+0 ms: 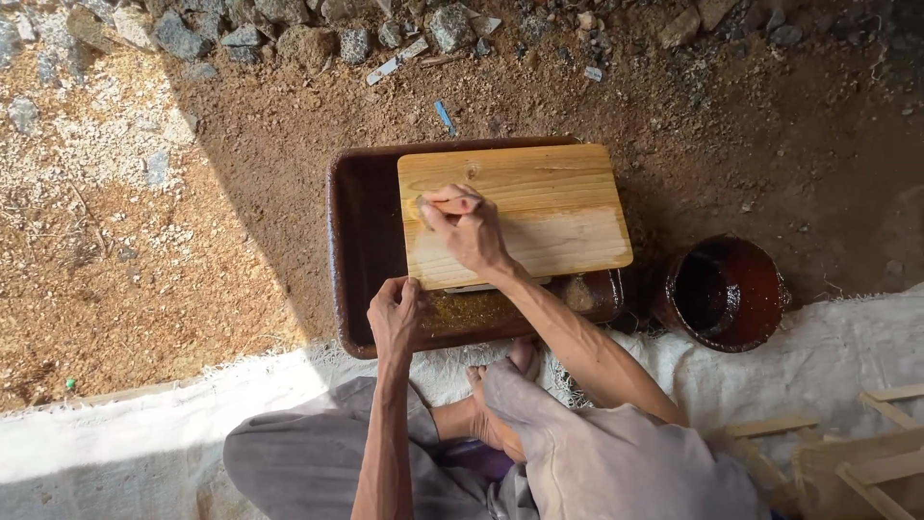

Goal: Applying a dark wood stain to a small wooden table using a paintbrush in a workshop setting.

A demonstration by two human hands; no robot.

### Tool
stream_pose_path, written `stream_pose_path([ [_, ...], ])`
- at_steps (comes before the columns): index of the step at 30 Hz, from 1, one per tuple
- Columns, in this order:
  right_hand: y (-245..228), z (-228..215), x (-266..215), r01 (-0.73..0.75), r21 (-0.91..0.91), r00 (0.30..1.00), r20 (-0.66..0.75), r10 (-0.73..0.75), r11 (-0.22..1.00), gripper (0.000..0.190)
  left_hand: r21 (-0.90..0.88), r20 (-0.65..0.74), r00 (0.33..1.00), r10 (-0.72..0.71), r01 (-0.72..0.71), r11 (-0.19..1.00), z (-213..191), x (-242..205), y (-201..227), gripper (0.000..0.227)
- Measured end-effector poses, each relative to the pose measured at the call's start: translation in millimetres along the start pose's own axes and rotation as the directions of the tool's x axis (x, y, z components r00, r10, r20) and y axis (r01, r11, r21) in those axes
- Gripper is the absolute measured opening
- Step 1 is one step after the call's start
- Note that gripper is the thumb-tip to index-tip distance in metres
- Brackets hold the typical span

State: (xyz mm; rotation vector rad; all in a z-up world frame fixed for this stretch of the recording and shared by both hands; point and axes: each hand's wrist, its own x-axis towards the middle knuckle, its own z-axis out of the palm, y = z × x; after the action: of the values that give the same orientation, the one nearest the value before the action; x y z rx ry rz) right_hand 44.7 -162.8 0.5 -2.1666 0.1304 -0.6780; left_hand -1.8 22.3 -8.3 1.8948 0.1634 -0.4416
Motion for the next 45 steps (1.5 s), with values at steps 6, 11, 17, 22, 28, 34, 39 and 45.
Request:
stream_pose_path([
  [6,73,-140,-38,-0.302,0.007,0.925,-0.238,0.295,0.953,0.023,-0.029,0.004,1.000,-0.030,0.030,0.999,1,1,7,0.035],
  [11,97,-220,-22,-0.303,-0.346,0.897,-0.419,0.142,0.888,0.011,-0.043,-0.022,1.000,-0.020,0.019,0.999,10,5,-3,0.033],
  [17,72,-116,-18,0.011,-0.600,0.976,-0.168,-0.139,0.800,0.019,-0.011,-0.066,0.998,-0.010,0.009,1.000,16,9,-15,0.032],
  [22,13,6,-7,0.207,-0.332,0.976,0.000,-0.219,0.920,0.017,-0.006,-0.080,0.997,0.019,-0.020,1.000,16,18,-21,0.033],
  [28,15,-14,9,0.126,0.034,0.991,-0.037,-0.125,0.991,0.009,-0.014,-0.074,0.995,0.068,-0.069,0.997,11,8,-9,0.035],
  [34,104,-171,-19,-0.187,-0.104,0.951,-0.269,0.154,0.977,0.010,-0.017,-0.074,0.997,0.030,-0.031,0.999,14,11,-15,0.033],
  [39,159,-231,7,-0.313,-0.626,0.913,-0.404,0.046,0.714,0.014,-0.001,-0.061,0.998,0.012,-0.013,1.000,13,7,-9,0.034],
  [45,81,-59,10,0.084,-0.607,0.989,-0.047,-0.141,0.790,0.023,0.007,-0.089,0.996,0.012,-0.012,1.000,18,11,-18,0.032],
])
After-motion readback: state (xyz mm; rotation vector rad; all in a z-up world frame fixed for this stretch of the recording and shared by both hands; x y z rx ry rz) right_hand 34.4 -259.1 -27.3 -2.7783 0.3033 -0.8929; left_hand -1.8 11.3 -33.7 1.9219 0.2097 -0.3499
